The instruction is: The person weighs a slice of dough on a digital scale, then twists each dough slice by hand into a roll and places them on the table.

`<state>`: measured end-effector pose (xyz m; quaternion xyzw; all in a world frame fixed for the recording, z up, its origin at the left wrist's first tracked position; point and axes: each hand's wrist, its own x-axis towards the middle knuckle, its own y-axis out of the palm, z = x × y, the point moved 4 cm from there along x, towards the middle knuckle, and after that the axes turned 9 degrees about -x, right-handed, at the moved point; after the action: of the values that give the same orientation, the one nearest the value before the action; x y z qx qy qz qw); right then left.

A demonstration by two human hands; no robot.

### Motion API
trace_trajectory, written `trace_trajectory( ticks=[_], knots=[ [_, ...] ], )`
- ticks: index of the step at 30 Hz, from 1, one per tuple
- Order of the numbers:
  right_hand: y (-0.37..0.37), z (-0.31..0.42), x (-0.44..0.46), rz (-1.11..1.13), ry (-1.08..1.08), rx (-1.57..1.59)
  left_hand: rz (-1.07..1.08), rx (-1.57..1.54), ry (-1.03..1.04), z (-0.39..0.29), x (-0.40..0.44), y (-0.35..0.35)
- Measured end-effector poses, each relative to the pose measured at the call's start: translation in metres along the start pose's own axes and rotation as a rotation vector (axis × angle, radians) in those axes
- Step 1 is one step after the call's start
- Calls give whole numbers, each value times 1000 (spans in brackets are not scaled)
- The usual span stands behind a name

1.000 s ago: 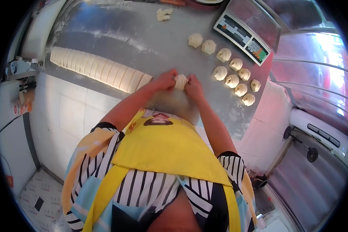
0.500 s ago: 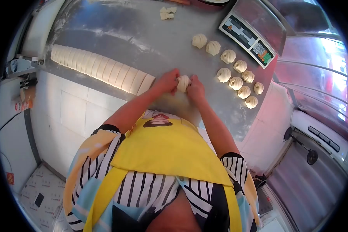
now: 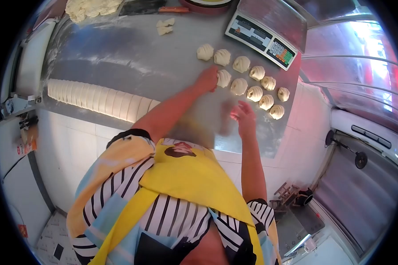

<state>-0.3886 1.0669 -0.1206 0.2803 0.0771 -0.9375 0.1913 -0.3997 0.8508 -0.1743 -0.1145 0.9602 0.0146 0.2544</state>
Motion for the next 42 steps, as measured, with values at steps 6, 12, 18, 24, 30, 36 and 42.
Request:
trace_trajectory(
  ticks=[6, 12, 18, 24, 30, 36, 42],
  knots=[
    [95, 11, 8, 300, -119, -517, -56, -114, -1, -24, -79, -94],
    [253, -8, 16, 739, -412, -1241, -434, -148, 72, 27, -175, -219],
    [272, -20, -24, 848, -465, -1003, -258, 2, 170, 50, -211, -173],
    [198, 53, -37, 634, -190, -485, 88, -1006, -4, 60, -209, -147],
    [153, 30, -20, 471, -50, -188, -62, -433, 246, 33, -183, -96],
    [133, 6, -35, 197, -96, -118, 74, -1448, 186, 19, -168, -41],
    [111, 55, -32, 503, -236, -625, 16, -1033, 33, 24, -173, -53]
  ],
)
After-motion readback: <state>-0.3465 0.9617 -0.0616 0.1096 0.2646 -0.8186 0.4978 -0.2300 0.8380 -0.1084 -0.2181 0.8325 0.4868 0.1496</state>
